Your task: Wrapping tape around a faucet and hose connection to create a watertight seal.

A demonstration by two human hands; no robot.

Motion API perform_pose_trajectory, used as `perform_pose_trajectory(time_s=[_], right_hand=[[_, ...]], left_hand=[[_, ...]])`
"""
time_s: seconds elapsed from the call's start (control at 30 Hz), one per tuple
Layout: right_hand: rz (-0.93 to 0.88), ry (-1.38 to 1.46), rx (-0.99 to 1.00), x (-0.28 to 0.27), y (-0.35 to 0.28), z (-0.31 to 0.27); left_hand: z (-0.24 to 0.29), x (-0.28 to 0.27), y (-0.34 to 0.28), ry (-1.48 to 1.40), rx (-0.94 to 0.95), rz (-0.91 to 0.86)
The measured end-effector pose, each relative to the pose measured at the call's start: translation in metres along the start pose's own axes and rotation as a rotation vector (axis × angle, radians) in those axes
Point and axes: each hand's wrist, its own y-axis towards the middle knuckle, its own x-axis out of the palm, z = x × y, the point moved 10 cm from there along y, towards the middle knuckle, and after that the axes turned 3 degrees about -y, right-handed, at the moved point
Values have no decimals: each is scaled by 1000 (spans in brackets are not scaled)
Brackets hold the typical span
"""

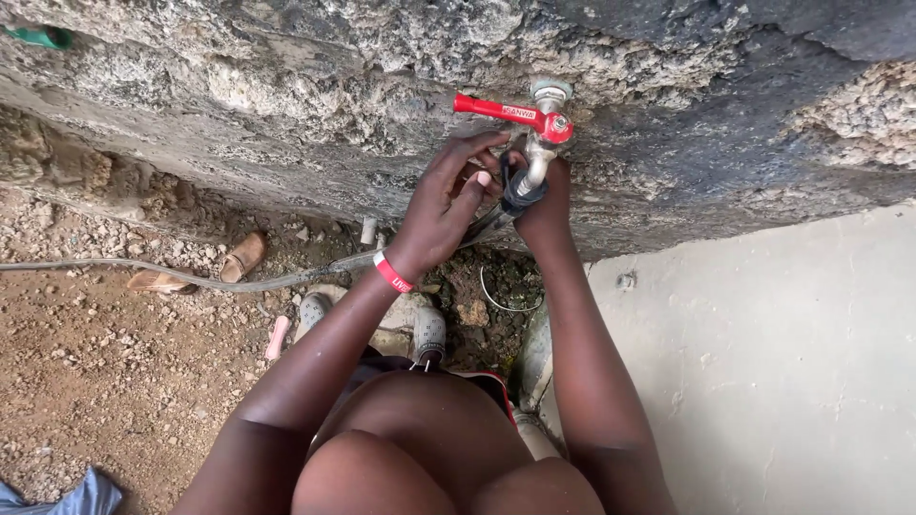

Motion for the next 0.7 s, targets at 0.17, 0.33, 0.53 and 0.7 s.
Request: perform_pose_trajectory(time_s=[0.17,0.33,0.53,0.7], right_hand=[[-59,74,53,33,15,-8],[-115,143,116,44,19,-7],[-173,264,182,53,31,-8],[-18,318,316,16,-15,-30]], left_hand=[[20,7,10,531,120,-203],[22,23,15,684,301,-453],[43,40,8,671,328,-610],[31,38,-7,527,277,-626]])
